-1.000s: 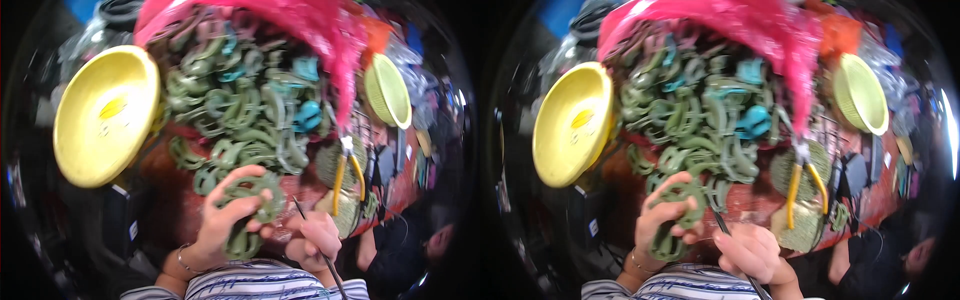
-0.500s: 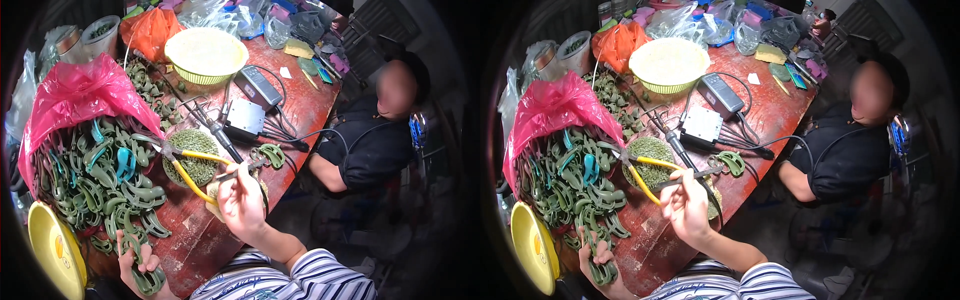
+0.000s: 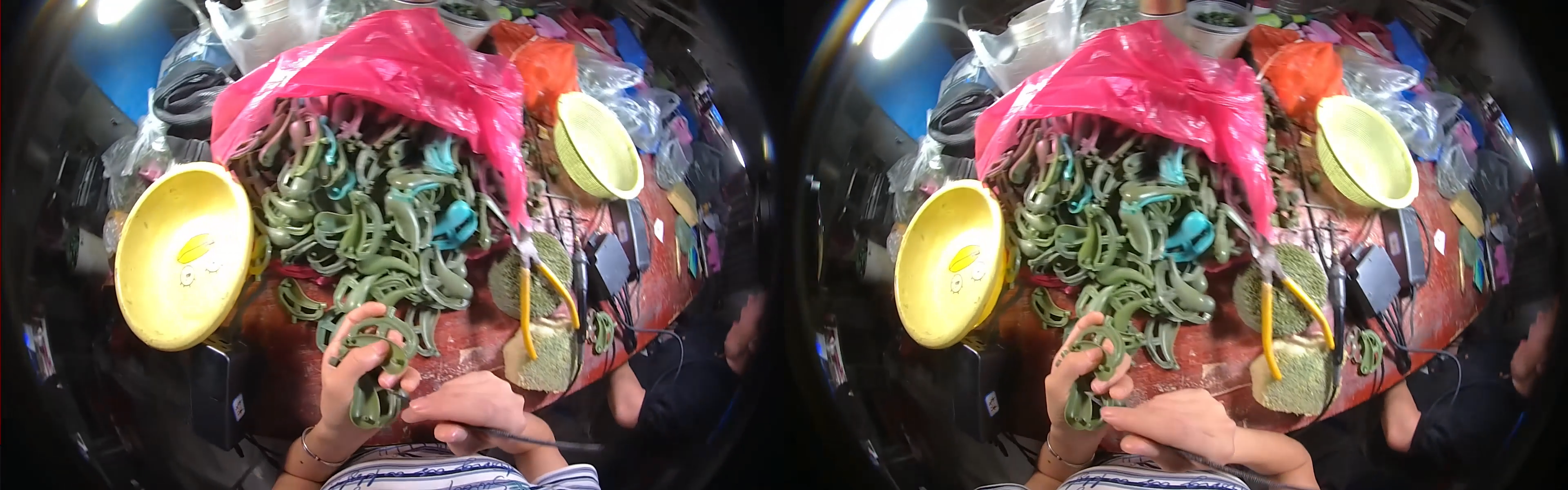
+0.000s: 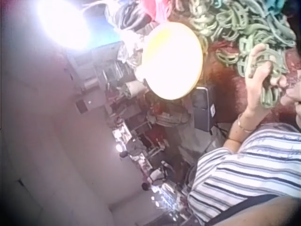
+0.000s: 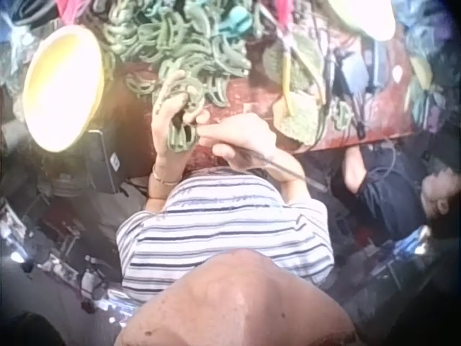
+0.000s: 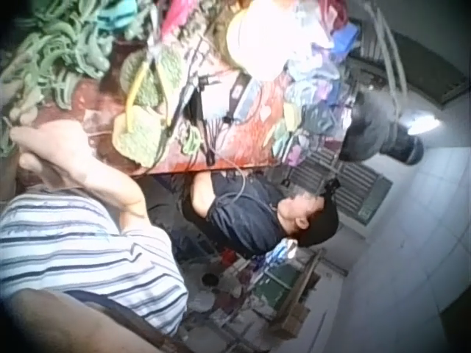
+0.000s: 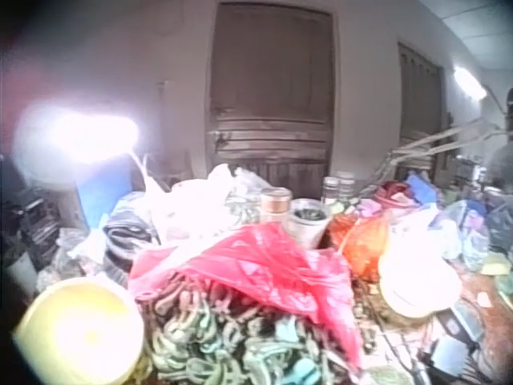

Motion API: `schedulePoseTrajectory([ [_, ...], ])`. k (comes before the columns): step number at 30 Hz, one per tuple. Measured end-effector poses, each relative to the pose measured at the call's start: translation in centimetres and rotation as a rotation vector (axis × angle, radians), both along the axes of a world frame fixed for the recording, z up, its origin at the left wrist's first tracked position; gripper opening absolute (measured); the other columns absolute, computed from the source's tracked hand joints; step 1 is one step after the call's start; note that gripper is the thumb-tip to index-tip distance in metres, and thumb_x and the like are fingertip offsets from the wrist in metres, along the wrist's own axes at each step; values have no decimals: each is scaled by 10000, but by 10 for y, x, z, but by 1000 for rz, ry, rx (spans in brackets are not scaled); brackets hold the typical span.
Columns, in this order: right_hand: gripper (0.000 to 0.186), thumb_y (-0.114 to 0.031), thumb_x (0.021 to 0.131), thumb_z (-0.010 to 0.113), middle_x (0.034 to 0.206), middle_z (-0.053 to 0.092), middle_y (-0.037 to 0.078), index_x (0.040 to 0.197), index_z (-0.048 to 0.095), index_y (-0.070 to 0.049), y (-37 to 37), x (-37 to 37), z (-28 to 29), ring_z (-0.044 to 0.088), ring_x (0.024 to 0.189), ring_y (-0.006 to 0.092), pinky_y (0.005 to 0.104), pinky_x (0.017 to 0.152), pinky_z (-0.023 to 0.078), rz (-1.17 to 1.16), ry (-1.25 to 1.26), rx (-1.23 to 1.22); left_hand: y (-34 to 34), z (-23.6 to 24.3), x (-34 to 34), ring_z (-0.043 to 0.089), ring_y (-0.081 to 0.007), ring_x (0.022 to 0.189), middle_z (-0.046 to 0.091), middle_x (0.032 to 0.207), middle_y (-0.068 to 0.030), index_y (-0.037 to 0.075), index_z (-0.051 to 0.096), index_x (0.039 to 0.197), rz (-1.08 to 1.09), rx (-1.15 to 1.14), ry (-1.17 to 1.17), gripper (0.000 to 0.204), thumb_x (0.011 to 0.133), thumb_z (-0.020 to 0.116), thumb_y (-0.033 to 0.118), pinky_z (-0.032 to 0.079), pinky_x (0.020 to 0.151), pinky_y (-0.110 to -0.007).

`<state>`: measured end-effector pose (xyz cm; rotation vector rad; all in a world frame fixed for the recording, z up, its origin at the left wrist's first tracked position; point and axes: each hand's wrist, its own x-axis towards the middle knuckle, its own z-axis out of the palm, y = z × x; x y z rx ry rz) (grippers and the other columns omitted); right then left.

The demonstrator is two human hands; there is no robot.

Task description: The recorder uses a soldering iron to melt or weld plastic hair clip components and places them in a plastic bag.

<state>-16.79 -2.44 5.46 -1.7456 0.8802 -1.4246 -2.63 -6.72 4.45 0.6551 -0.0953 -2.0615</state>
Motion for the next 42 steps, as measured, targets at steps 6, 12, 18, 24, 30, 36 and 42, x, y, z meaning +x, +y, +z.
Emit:
schedulePoseTrajectory([
  [6,317,-311,875,471,597,620,59,854,559,-7,3,2,-6,586,476,200,272,439,446,-288,51,177,1,3,6,456,-130,546,539,868,-161,7,367,1137,-35,73,123,337,808,436,-12,460,517,-339],
  [12,336,-306,885,447,539,595,47,816,579,-5,-2,-8,-7,575,457,192,262,443,454,-149,109,144,-4,4,7,460,-130,550,531,851,-164,6,343,1142,-41,70,54,356,803,446,-26,473,529,-344],
  [18,411,-325,882,448,541,589,36,692,642,-15,-2,-4,-2,574,467,185,267,460,463,-338,86,299,-1,-11,6,465,-136,557,526,850,-174,4,341,1133,-51,52,12,353,798,445,-37,479,537,-349],
  [24,357,-243,901,398,570,606,45,720,615,-25,-3,-5,-2,554,457,156,251,457,444,-390,247,264,-5,-6,5,471,-141,574,526,851,-173,5,353,1124,-15,30,22,349,792,444,-50,479,538,-362],
  [30,212,-122,879,429,787,631,126,945,548,40,-40,1,5,553,560,132,228,519,442,-578,383,201,-5,-11,8,472,-135,580,506,889,-147,29,377,1122,-39,167,-45,346,793,440,-57,489,550,-338],
  [36,294,-174,908,399,1141,523,148,1116,485,16,-98,8,-7,528,997,212,264,683,469,-642,414,161,-10,-9,4,464,-124,563,521,852,-123,19,386,1138,-14,225,0,347,798,442,-21,448,512,-307],
  [42,304,-188,916,370,1089,533,182,1071,486,47,-102,19,-27,526,1010,239,310,757,483,-614,327,165,-15,-4,12,465,-114,559,531,824,-105,22,400,1137,25,220,-23,342,801,458,6,456,491,-283],
])
